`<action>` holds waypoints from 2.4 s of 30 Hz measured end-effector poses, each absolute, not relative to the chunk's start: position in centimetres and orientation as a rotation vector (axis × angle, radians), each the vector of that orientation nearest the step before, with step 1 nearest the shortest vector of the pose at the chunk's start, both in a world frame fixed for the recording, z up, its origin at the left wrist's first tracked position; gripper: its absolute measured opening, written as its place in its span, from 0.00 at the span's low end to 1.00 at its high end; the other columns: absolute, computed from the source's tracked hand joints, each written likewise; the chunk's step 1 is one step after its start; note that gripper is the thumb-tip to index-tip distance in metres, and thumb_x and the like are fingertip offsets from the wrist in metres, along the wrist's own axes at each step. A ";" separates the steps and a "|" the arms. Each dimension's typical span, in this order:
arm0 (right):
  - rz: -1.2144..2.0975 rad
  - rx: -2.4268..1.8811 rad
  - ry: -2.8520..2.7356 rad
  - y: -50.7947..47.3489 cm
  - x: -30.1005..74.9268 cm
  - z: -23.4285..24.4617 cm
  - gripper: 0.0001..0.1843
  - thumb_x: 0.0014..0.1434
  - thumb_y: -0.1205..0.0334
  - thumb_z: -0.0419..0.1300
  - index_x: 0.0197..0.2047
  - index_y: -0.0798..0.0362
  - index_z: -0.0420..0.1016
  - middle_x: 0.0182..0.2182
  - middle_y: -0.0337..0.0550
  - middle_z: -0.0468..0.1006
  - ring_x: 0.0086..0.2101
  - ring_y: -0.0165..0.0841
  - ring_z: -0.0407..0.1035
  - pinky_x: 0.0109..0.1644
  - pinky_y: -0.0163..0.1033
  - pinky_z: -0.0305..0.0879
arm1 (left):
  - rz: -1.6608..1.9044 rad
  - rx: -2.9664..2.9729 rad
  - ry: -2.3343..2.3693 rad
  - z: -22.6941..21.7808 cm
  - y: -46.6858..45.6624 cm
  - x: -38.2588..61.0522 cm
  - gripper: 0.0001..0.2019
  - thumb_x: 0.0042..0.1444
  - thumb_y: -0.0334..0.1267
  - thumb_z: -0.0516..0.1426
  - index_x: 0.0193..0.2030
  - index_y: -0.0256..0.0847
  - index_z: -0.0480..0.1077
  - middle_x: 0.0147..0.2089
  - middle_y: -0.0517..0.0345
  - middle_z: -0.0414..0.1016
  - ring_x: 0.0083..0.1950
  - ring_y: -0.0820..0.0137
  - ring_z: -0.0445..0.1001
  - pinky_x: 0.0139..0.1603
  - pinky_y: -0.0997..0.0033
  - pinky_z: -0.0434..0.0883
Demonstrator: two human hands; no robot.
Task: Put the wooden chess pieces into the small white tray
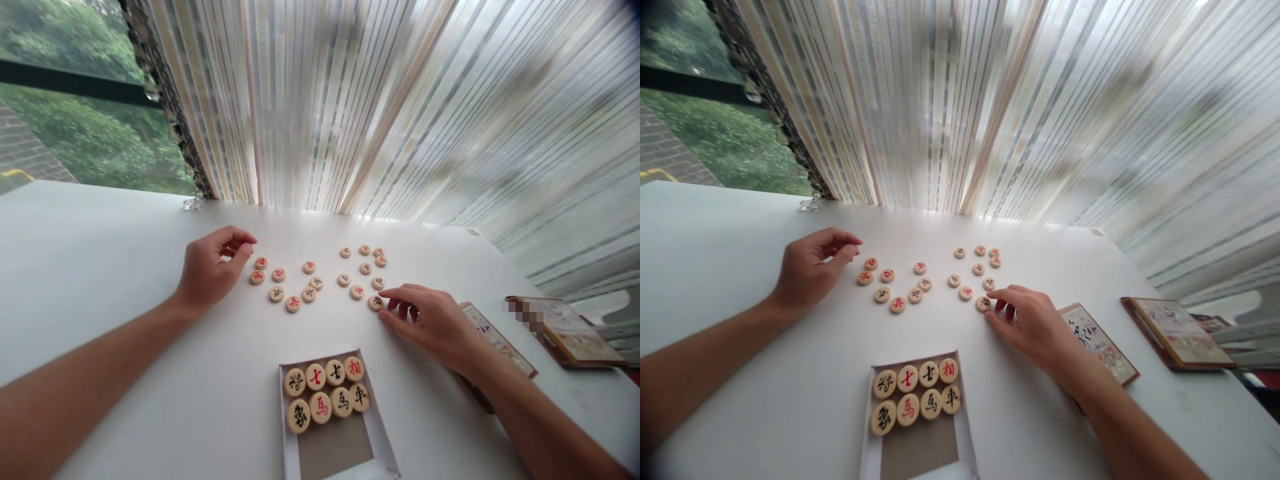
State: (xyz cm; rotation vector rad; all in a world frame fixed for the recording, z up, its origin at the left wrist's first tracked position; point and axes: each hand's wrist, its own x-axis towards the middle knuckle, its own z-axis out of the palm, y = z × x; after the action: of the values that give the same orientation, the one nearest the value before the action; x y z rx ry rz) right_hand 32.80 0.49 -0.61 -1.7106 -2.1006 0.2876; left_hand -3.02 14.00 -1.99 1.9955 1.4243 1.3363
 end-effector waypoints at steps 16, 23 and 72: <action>0.353 -1.728 -2.065 0.7 32.5 -0.7 0.16 0.64 0.56 0.67 0.52 0.53 0.87 0.34 0.45 0.83 0.28 0.34 0.75 0.37 0.40 0.74 | 1.278 2.049 1.405 -1.9 14.1 -3.3 0.08 0.60 0.42 0.61 0.41 0.44 0.80 0.37 0.57 0.84 0.37 0.64 0.83 0.42 0.67 0.78; 0.374 -1.697 -2.061 0.7 32.2 -0.9 0.13 0.67 0.54 0.66 0.49 0.50 0.88 0.33 0.44 0.81 0.27 0.32 0.71 0.34 0.38 0.71 | 1.259 2.062 1.407 -1.8 14.0 -3.2 0.09 0.60 0.43 0.60 0.41 0.43 0.80 0.37 0.57 0.84 0.37 0.64 0.83 0.43 0.66 0.78; 0.605 -1.410 -1.704 4.6 27.5 3.9 0.14 0.59 0.54 0.73 0.45 0.53 0.88 0.36 0.48 0.86 0.35 0.41 0.79 0.40 0.45 0.73 | 1.325 2.279 1.237 -1.6 12.4 -2.1 0.07 0.59 0.36 0.59 0.38 0.41 0.80 0.32 0.58 0.82 0.32 0.67 0.78 0.40 0.68 0.74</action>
State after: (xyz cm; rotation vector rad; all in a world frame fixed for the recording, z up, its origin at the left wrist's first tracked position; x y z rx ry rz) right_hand 27.49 4.63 3.94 -1.4097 -1.7038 0.6052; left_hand -2.11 12.38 -1.64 2.2786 1.2368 1.3248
